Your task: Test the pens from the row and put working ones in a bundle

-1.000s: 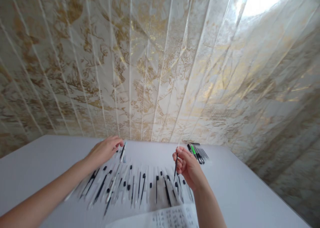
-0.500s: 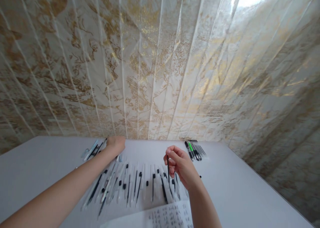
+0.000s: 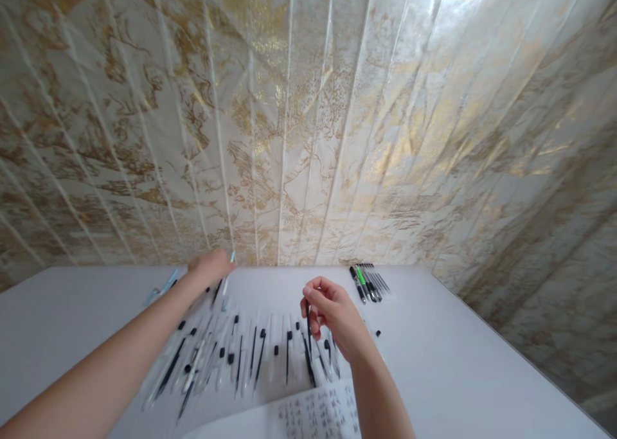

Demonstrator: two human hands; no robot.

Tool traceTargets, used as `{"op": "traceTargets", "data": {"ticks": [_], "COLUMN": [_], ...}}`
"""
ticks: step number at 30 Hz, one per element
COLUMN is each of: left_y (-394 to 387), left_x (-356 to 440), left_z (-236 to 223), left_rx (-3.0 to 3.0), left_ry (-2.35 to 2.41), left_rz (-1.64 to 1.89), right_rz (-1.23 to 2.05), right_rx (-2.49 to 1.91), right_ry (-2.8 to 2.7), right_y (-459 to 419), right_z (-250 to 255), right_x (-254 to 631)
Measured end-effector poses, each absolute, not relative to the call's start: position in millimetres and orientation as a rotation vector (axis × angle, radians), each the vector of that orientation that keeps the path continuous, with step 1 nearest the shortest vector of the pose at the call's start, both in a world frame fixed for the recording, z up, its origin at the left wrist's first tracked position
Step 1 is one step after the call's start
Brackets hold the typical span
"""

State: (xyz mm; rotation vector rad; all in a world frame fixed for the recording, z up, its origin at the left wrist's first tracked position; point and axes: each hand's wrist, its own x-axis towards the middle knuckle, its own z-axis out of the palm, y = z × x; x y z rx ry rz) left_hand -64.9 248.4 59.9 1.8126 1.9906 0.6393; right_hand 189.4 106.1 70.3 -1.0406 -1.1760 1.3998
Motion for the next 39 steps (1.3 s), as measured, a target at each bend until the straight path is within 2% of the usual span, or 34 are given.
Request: {"op": "traceTargets", "data": {"ticks": [6, 10, 14, 39], "left_y": [198, 164, 155, 149], "left_x": [-81, -72, -65, -50], "left_z": [75, 65, 61, 62], "left_rx": [1.484, 1.306, 1.202, 1.245], "left_ry": [1.695, 1.474, 1.367, 1.275], "left_rz": [1.095, 1.251, 1.305, 1.335], "right_rz": [1.364, 1.156, 1.033, 0.971], "right_rx": [-1.103, -1.204, -1.272, -1.324], "right_ry": [-1.336, -1.568, -1.688, -1.720], "right_y": [100, 88, 82, 81], "right_z": [62, 61, 63, 60], "right_x": [151, 127, 121, 120]}}
